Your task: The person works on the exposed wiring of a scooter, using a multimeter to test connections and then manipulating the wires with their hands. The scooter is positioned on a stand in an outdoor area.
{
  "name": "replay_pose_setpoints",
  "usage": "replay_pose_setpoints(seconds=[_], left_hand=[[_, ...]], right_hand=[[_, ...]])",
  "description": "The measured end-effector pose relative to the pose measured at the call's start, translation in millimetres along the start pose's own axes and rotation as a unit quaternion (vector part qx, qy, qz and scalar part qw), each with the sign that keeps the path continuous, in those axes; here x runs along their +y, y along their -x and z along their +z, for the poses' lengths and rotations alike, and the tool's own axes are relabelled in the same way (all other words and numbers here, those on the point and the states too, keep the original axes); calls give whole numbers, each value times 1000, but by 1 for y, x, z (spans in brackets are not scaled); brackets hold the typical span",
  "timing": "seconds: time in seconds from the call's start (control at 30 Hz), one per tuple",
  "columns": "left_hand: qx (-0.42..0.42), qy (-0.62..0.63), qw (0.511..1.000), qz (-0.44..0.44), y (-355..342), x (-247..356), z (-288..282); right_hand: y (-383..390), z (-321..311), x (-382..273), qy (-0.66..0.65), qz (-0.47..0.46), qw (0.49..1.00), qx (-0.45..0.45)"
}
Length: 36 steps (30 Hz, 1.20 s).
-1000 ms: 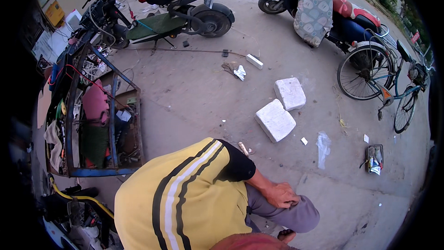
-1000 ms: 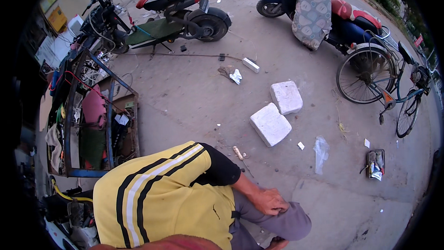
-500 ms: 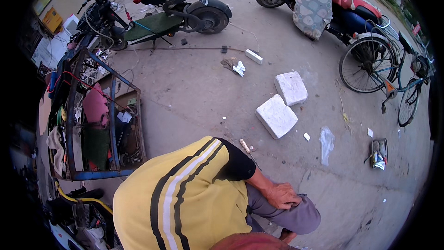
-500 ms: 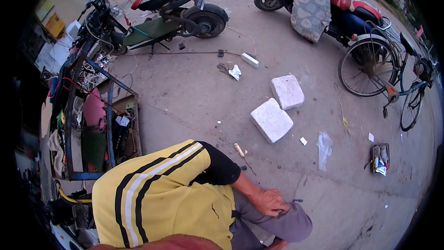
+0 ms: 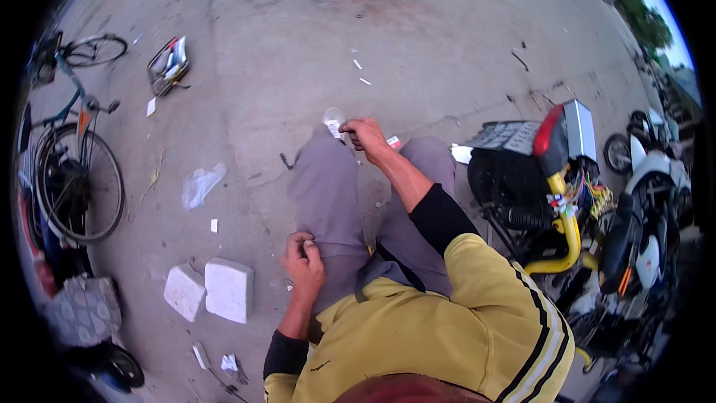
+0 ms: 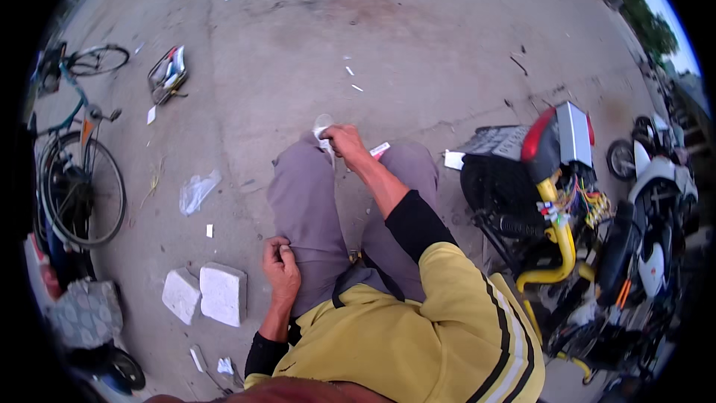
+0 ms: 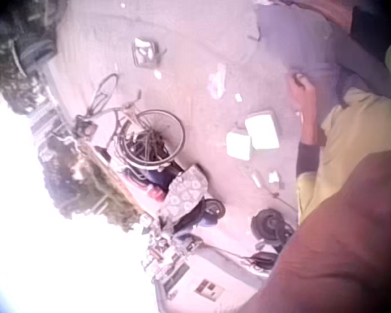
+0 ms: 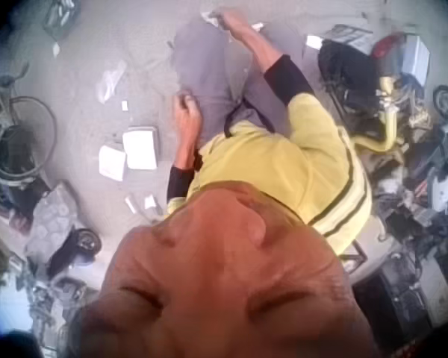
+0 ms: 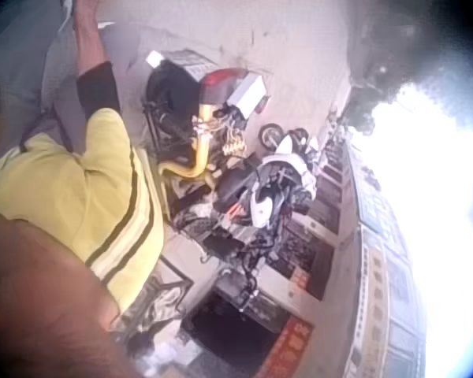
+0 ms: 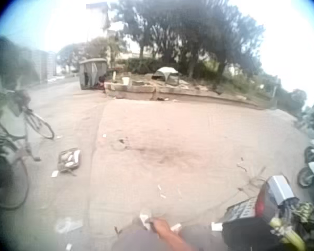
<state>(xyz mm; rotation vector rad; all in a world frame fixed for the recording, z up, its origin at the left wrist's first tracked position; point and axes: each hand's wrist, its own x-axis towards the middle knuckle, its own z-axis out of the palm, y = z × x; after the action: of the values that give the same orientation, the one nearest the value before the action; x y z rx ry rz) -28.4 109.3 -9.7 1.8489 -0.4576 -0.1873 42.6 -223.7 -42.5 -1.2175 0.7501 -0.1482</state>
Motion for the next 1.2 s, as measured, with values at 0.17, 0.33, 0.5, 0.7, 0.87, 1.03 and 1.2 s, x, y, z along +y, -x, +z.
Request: replay_pose_setpoints(seconds=[0.17,0.33,0.5,0.7,0.87,1.03,1.2], left_hand=[[-135,23,991,7,-46,-2,-5],[-235,-21,972,-2,-115,49,21],[-335,-17,940,59,-144,37,63],[-385,-12,915,123,-128,61,61],[-493,58,856,144,-124,81,28],[-485,-226,826,179,-131,110,46],[-402,-128,823,381,-116,194,105]], right_hand=[[59,-32,-21,-30,-141,982,126],[120,-52,-23,-49,-253,952,166],[188,-83,-40,-5,-294,928,228],[271,-104,-29,-50,-336,911,234],[326,-106,-12,-47,-333,922,193],[374,-93,-20,-4,-387,892,231],[434,-89,-33,43,-481,810,332]])
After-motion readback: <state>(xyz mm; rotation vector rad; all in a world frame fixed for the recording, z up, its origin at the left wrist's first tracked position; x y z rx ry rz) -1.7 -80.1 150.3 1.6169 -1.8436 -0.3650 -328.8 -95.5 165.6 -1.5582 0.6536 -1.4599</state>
